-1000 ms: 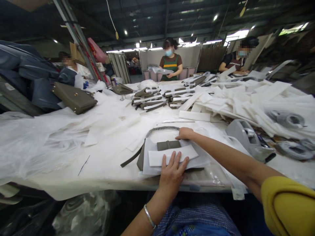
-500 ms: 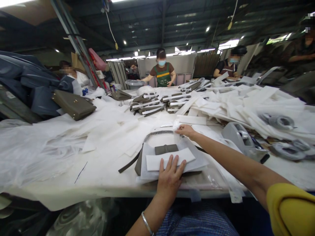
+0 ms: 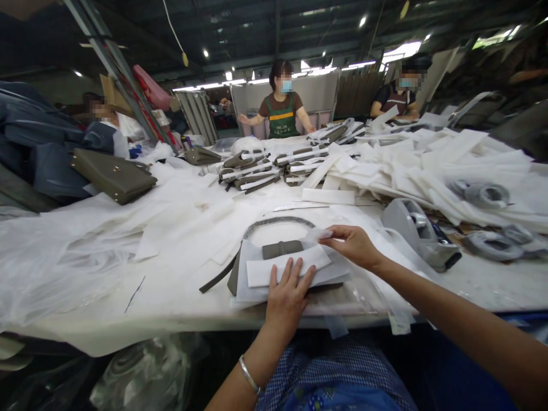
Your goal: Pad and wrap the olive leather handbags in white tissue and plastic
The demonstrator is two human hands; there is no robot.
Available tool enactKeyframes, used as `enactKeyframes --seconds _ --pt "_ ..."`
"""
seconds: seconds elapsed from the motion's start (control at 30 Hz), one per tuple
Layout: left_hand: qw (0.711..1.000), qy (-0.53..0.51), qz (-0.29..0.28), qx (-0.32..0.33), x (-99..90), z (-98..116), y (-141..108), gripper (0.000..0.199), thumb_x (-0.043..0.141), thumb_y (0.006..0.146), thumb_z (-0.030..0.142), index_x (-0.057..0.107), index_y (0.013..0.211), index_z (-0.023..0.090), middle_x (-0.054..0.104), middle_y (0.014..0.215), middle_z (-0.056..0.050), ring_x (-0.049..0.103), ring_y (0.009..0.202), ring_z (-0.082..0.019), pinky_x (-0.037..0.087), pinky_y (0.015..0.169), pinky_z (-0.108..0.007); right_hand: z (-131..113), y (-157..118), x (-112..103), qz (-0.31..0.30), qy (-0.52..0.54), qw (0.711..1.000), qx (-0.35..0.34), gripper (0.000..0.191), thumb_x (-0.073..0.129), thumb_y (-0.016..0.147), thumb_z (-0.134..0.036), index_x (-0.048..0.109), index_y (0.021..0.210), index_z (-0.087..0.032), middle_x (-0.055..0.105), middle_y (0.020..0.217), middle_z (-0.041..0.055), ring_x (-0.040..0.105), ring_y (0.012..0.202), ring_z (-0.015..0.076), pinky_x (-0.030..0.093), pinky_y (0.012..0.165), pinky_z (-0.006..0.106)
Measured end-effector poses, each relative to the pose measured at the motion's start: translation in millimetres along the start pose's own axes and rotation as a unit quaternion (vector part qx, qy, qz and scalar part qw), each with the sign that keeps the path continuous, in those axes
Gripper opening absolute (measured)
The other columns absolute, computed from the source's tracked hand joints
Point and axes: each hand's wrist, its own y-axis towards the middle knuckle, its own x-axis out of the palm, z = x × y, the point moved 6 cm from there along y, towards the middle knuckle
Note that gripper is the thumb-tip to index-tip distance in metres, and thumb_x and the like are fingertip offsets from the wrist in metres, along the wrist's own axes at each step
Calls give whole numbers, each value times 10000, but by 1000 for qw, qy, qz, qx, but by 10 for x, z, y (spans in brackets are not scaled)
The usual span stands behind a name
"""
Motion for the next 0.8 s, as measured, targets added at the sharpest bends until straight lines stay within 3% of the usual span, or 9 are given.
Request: enactKeyframes --seconds 0.17,0.3,0.4,0.53,0.67,0.8 --pt "1000 -4 -5 -5 16 0 15 649 612 918 307 341 1507 337 382 1570 -48 345 1453 -284 334 1139 -618 -97 -466 68 -8 -86 989 -123 168 595 905 -267 755 941 -231 779 937 22 741 900 208 605 869 346" --pt "1000 6 -2 -8 34 -8 6 583 618 913 300 424 1463 305 389 1565 -59 339 1457 -280 331 1146 -611 -191 -739 165 -18 -141 959 -247 199 566 924 -150 722 1012 -237 772 1009 23 723 984 183 582 951 355" --pt "1000 6 2 -17 20 -3 6 601 603 925 304 389 1487 282 403 1556 -65 347 1453 -269 323 1155 -603 -197 -888 212 -19 -150 939 -308 230 555 927 -108 700 1056 -231 758 1087 38 705 1048 173 547 1017 388" --pt "999 19 2 -29 -23 83 36 688 587 939 277 256 1541 315 413 1552 -66 365 1443 -277 319 1150 -619 -93 -999 257 -2 -157 928 -337 239 572 923 -97 681 1101 -215 729 1182 67 672 1126 178 517 1053 418" --pt "997 67 11 -25 -24 200 50 644 544 961 244 272 1529 383 314 1598 -70 342 1451 -320 325 1126 -657 -63 -1075 252 15 -156 921 -356 238 561 935 -94 670 1116 -203 724 1192 86 669 1135 179 517 1047 427" --pt "997 68 31 19 43 246 1 546 447 1007 298 288 1528 335 339 1579 -30 357 1448 -258 263 1177 -641 -182 -1063 175 -45 -143 929 -338 173 584 951 -229 689 1085 -196 742 1136 84 680 1108 197 512 1048 421"
